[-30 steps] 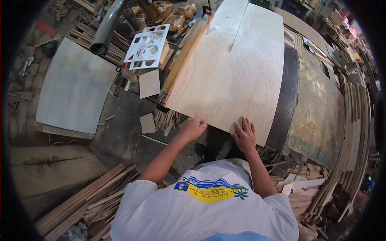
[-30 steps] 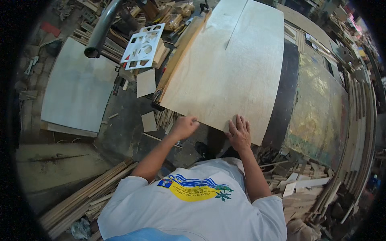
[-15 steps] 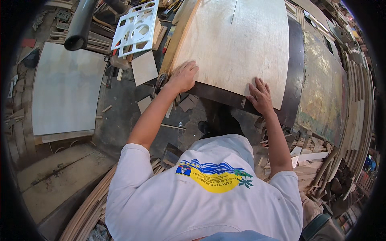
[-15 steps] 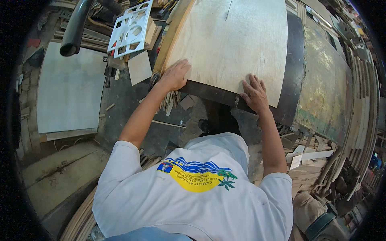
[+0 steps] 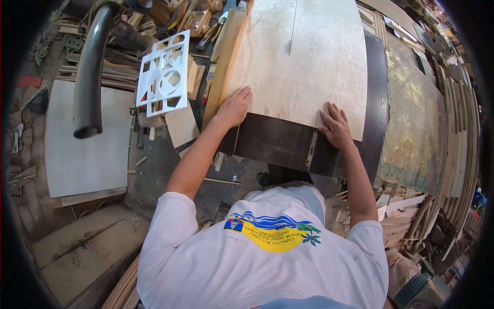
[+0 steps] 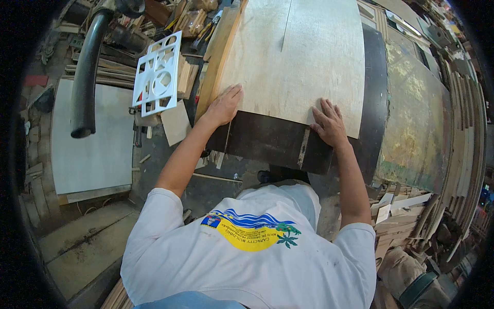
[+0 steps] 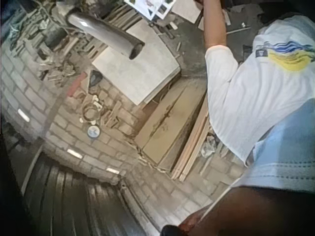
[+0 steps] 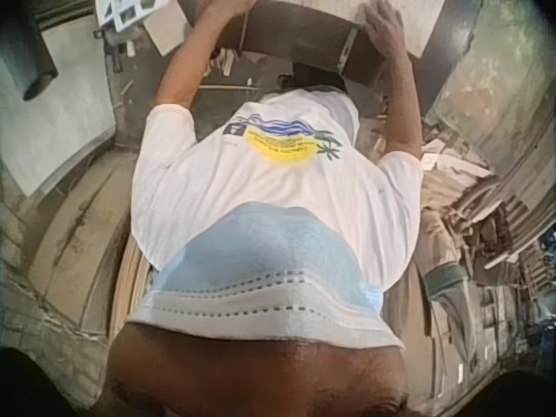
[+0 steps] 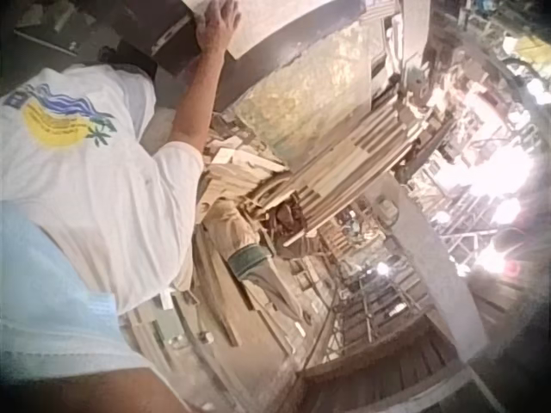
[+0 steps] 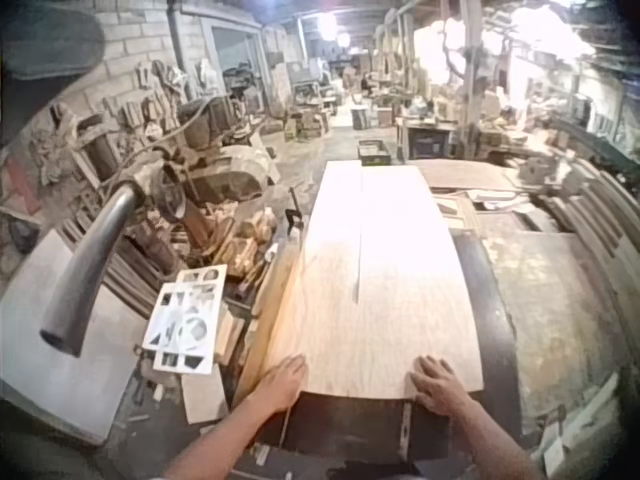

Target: The person cuts wooden boards into smaller square pieces using a table saw, then gathers and aligns the cut wooden pieces into a stack by hand.

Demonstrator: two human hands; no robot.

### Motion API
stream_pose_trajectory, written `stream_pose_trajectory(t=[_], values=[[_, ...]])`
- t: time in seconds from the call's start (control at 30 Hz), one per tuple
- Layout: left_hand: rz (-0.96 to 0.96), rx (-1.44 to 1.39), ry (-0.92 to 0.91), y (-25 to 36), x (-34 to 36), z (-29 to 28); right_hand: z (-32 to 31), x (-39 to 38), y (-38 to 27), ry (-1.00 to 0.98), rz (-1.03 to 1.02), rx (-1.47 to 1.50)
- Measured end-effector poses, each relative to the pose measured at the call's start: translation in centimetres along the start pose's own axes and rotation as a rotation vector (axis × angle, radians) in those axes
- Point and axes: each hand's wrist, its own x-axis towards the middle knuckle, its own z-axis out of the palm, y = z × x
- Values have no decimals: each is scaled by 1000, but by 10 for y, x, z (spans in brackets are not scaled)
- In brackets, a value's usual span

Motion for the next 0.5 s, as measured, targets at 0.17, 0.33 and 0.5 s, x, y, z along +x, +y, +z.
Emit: stream_pose_trajectory(t=[0.17, 0.33, 0.5], values=[[-46, -42, -59, -18, 48, -9, -10, 43, 24, 16, -18, 33], [-48, -8, -64, -39, 96, -12, -20, 88, 46, 17, -15, 27], [-66, 9, -104, -58, 139, -14, -29, 127, 67, 19, -23, 46]])
